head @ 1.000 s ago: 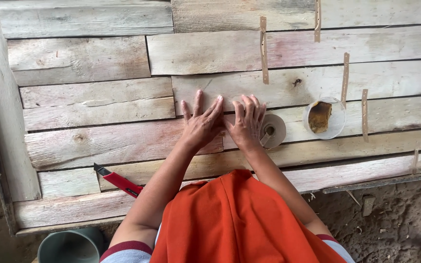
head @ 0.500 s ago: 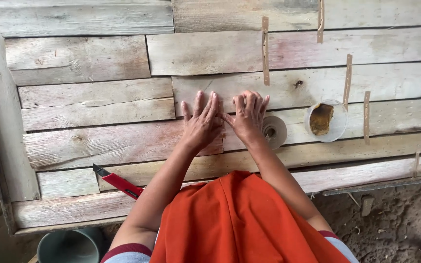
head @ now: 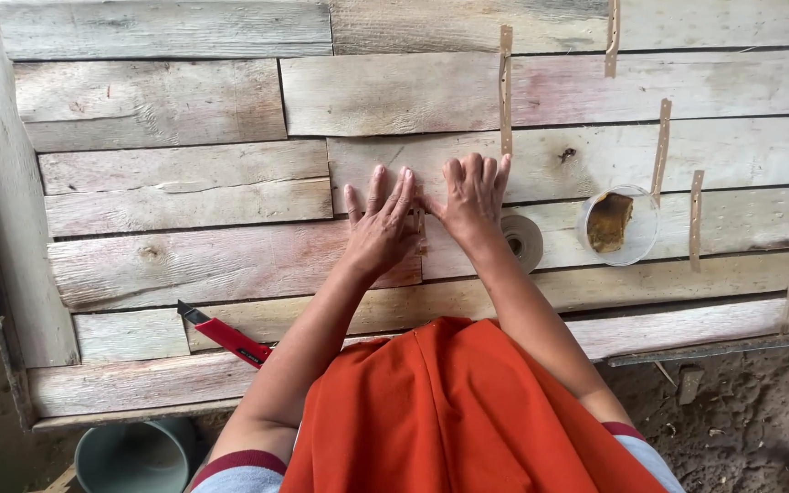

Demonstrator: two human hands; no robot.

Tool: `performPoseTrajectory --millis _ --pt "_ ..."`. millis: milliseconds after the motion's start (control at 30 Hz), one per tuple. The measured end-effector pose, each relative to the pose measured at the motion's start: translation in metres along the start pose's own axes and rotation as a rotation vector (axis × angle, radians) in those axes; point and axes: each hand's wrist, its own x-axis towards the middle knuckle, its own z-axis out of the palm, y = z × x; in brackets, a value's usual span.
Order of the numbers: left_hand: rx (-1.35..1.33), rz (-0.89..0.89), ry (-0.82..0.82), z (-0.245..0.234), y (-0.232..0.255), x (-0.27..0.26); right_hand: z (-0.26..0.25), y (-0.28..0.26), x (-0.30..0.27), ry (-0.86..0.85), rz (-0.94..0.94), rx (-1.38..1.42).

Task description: The person applies adhesive tape to a wooden surface. They repeatedly tear strips from a roll, apply a brown paste from a container onto the tape, and press the strips onto the wood.

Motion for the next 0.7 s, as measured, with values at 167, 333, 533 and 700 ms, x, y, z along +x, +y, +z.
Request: performPoseTrajectory --millis 167,333,533,700 --pt "0.072 0.029 -0.031 0.001 -0.002 0.003 -0.005 -0.004 -0.029 0.035 -0.121 -0.071" --pt "0.024 0.007 -0.097 -0.014 0.002 0.003 -0.022 -0.013 -0.045 -0.038 -0.14 -0.037" --pt "0.022 -0.019 -0.145 -0.024 0.009 -0.002 -0.02 -0.011 -0.063 -0.148 -0.148 0.029" --pt "-0.07 -0.044 -0.161 -0.029 0.01 -0.002 -0.024 -0.002 -0.061 -0.167 -0.144 0.124"
